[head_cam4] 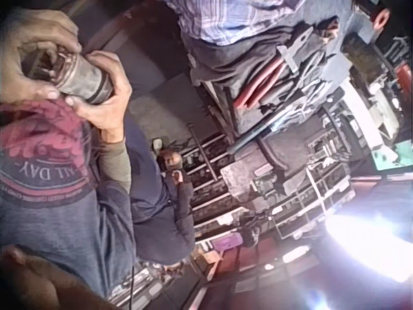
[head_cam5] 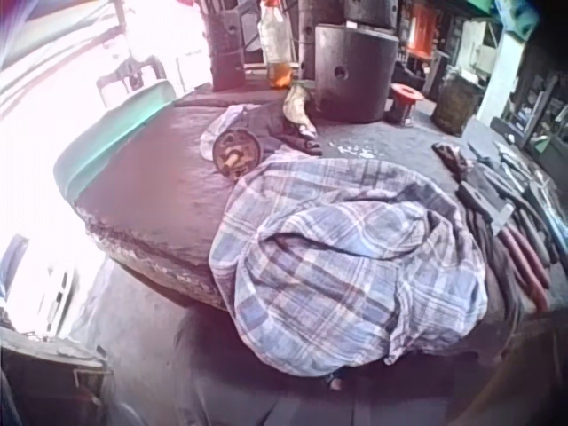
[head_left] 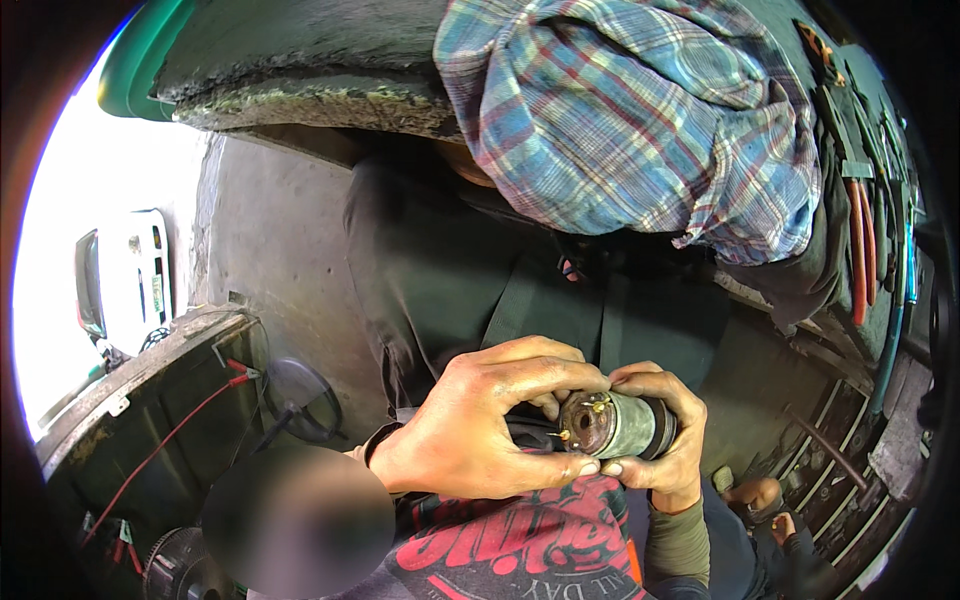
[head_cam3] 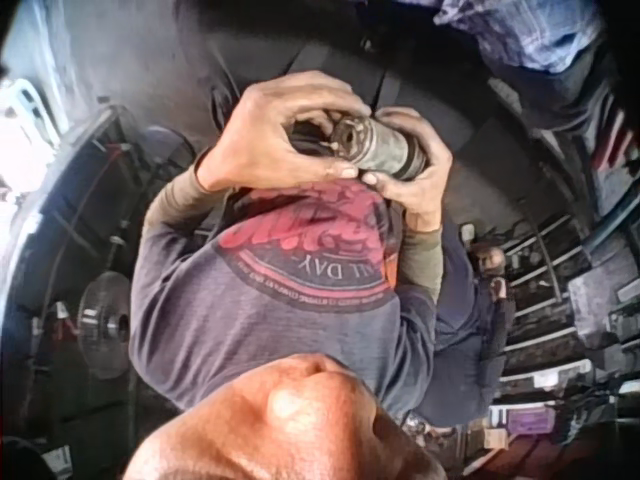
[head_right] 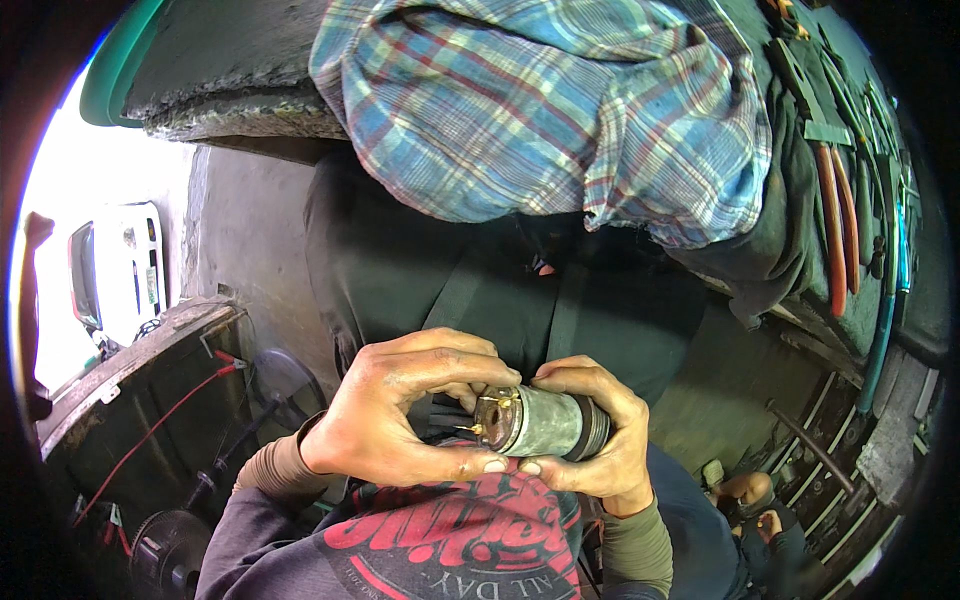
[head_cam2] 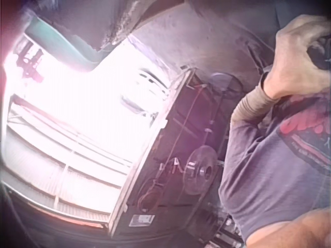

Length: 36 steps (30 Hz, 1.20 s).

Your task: The person disassembles a cylindrical electrical component, removes a small internal part, and then reassembles the unit. They use a small flat tool to scrape and clean the interior surfaces of the component's housing.

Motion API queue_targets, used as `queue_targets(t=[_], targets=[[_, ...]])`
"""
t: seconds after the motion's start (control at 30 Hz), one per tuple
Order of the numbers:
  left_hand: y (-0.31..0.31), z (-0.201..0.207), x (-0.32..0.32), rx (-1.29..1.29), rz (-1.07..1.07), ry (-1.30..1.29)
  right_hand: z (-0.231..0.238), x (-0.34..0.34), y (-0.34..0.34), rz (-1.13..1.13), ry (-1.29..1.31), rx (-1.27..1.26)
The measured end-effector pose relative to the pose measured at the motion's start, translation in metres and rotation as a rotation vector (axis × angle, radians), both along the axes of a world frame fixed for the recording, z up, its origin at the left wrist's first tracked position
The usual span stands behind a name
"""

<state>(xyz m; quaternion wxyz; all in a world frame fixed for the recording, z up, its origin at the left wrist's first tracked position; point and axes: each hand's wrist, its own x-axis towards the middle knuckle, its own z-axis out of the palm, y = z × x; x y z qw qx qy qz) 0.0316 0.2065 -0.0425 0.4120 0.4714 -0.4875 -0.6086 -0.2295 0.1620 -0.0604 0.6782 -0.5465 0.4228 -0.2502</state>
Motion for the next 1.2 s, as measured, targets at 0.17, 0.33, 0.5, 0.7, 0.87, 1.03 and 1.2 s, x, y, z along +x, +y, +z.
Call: queue_targets(t=[0.17, 0.33, 0.5, 0.7, 0.87, 1.03, 1.2], targets=[[-0.003, 0.002, 0.001, -0.014, -0.005, -0.053, 0.001, 0.002, 0.003, -0.024, -0.016, 0.035], [-0.004, -0.001, 0.003, 0.004, -0.014, -0.012, -0.003, -0.001, 0.002, -0.004, -0.031, 0.055], [-0.002, 0.000, 0.003, 0.026, 0.005, -0.015, -0.007, 0.000, 0.003, 0.003, -0.054, 0.051], [-0.001, -0.002, 0.004, 0.016, 0.001, -0.008, -0.009, 0.001, 0.004, 0.002, -0.064, 0.081], [0.002, -0.010, 0.002, 0.075, 0.000, 0.081, -0.007, 0.004, 0.004, -0.033, -0.046, 0.091], [0.006, -0.022, -0.015, 0.451, 0.171, 0.505, 0.010, 0.023, 0.002, -0.100, 0.187, 0.010], [0.011, -0.058, -0.045, 0.599, 0.513, 0.743, 0.012, 0.026, 0.004, -0.016, 0.162, 0.033]])
